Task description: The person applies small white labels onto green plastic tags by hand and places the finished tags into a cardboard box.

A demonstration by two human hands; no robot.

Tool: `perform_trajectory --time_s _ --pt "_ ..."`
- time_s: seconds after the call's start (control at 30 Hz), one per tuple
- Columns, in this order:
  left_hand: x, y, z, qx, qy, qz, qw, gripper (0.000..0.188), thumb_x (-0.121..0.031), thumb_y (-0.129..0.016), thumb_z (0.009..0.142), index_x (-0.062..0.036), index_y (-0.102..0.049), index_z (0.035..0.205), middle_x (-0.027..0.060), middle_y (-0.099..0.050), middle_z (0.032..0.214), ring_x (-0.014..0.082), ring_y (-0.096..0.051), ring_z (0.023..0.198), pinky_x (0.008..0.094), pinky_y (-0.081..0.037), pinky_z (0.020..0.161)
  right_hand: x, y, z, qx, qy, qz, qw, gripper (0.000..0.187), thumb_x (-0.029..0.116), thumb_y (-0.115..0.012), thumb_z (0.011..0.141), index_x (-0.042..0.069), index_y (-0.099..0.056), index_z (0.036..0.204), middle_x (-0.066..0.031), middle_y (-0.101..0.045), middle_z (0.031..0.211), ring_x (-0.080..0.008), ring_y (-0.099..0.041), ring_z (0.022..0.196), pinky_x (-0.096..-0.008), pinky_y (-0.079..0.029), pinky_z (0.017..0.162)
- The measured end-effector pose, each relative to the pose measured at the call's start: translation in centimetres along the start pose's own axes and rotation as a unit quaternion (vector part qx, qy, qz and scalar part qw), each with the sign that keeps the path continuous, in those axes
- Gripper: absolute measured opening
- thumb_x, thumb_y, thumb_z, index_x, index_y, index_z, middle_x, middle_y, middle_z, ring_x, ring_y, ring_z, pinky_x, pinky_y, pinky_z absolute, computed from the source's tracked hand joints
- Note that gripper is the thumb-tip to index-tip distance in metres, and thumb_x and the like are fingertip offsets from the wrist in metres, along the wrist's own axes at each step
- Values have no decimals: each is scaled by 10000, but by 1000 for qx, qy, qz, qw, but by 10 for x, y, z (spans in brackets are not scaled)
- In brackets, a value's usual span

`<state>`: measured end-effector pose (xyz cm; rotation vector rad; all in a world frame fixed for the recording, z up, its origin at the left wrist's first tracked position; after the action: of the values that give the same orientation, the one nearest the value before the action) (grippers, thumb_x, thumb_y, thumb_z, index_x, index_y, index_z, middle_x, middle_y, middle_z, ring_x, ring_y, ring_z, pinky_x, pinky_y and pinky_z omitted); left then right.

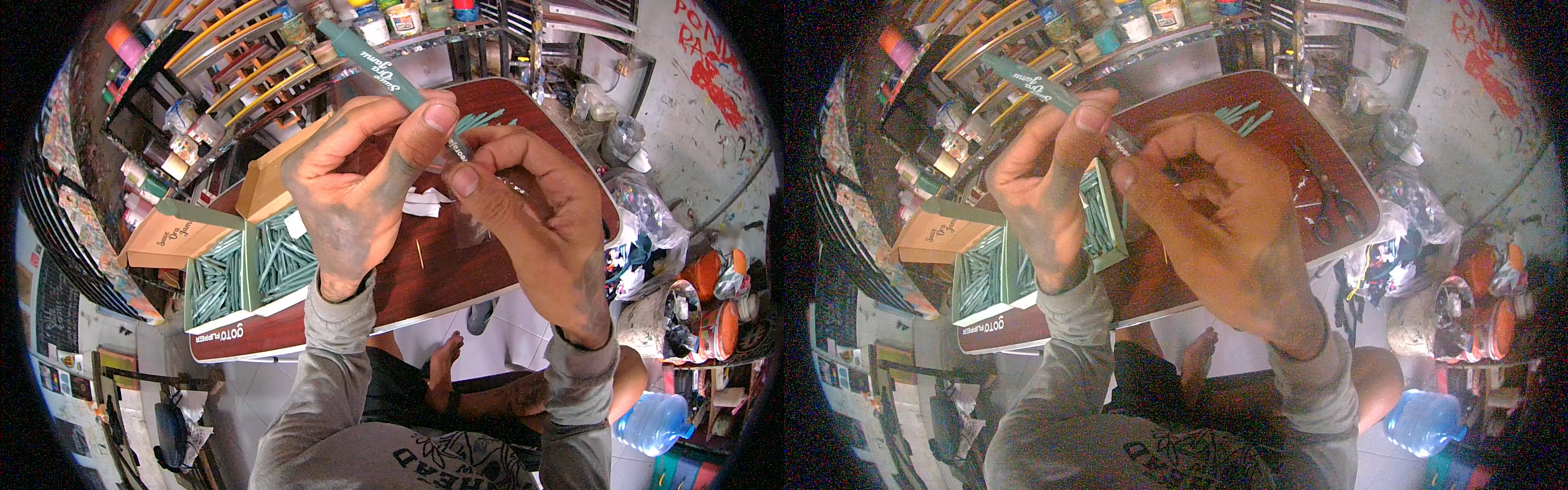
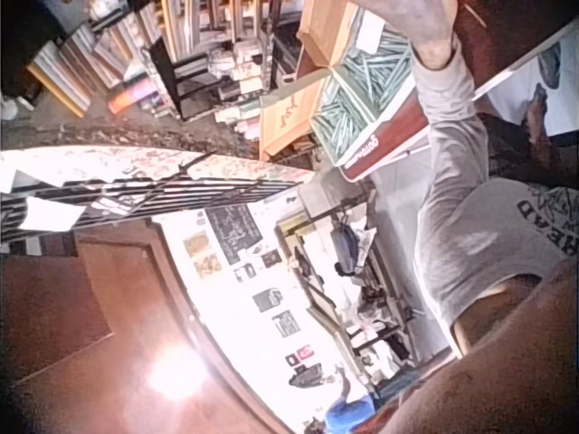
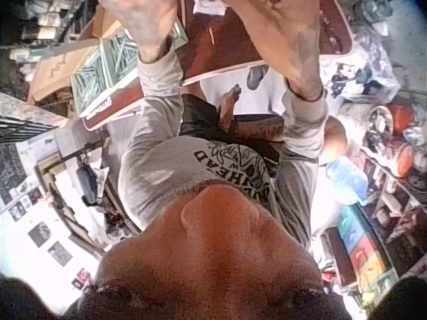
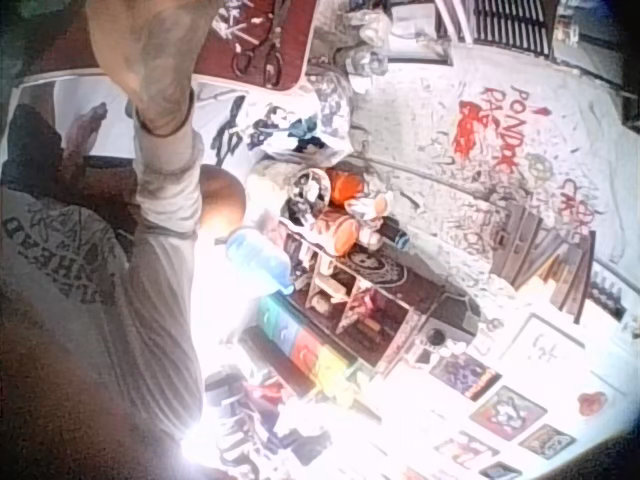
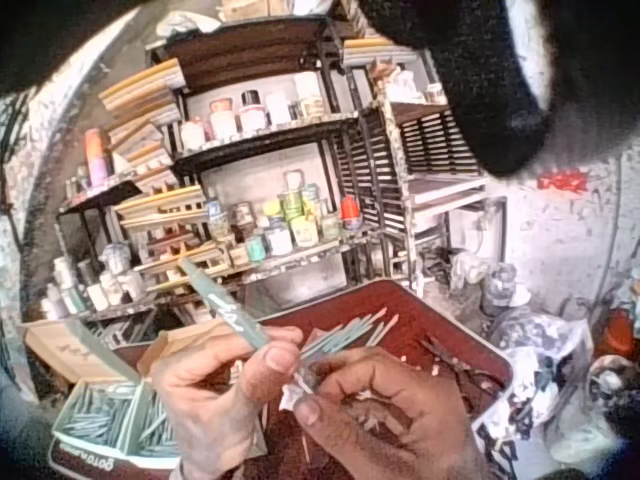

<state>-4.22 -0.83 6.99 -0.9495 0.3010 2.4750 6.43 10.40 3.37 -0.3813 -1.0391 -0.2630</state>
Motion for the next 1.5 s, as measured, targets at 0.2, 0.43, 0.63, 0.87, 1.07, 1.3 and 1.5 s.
perform_trajectory --time_s 0.2,0.43,0.63,0.87,1.07,1.3,1.5 --pt "0 1 0 5 -42 3 999 162 -80 -784 844 13 -756 975 100 -738 953 124 -665 857 254 -515 779 1 6 1 -4 -53 -14 998 144 120 -703 924 -10 -642 938 -115 -641 1113 -150 -661 922 -269 -554 749" --pt "0 -1 -1 18 -49 9 999 175 -99 -784 849 14 -756 980 99 -737 949 130 -666 865 261 -515 783 -3 9 3 -7 -88 53 995 106 79 -702 906 -6 -644 932 -133 -656 1079 -197 -677 941 -303 -579 750" --pt "-3 -7 -2 18 -12 -10 1000 169 -118 -796 839 -1 -760 955 90 -739 948 127 -656 870 264 -509 789 0 10 2 -8 -60 86 994 67 36 -688 904 -7 -637 906 -140 -656 1100 -192 -667 934 -326 -590 764" --pt "9 -12 -2 66 -68 6 996 194 -156 -798 844 -12 -760 968 76 -741 996 128 -658 902 271 -516 769 10 10 1 -40 22 -7 999 55 14 -684 911 -7 -643 941 -95 -651 1125 -113 -609 946 -243 -503 808" --pt "7 -10 -7 47 47 -120 991 202 -122 -761 885 30 -734 1014 94 -727 1034 93 -653 848 224 -540 682 11 2 1 -16 44 -23 999 89 37 -683 924 -10 -634 982 -70 -637 1155 -88 -569 946 -221 -450 805" --pt "11 -13 -6 26 12 -114 993 179 -107 -767 875 23 -743 997 88 -732 1013 109 -648 886 238 -516 761 18 5 1 -62 145 -88 984 85 36 -693 919 1 -621 946 -59 -624 1114 -80 -548 912 -205 -428 776" --pt "10 -13 -6 -21 -46 -41 998 145 -84 -780 855 10 -755 962 96 -736 996 128 -639 930 253 -496 825 19 7 1 -109 181 -194 958 128 62 -740 892 9 -625 915 -31 -623 960 -63 -545 837 -198 -420 727"
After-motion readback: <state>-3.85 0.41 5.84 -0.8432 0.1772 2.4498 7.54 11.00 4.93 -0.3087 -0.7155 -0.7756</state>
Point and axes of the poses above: each hand's wrist, its own z-axis towards the middle knuckle, its own y-axis out of the back of the hand, x = y × z, the point moved 5 cm from there along z, towards the middle knuckle
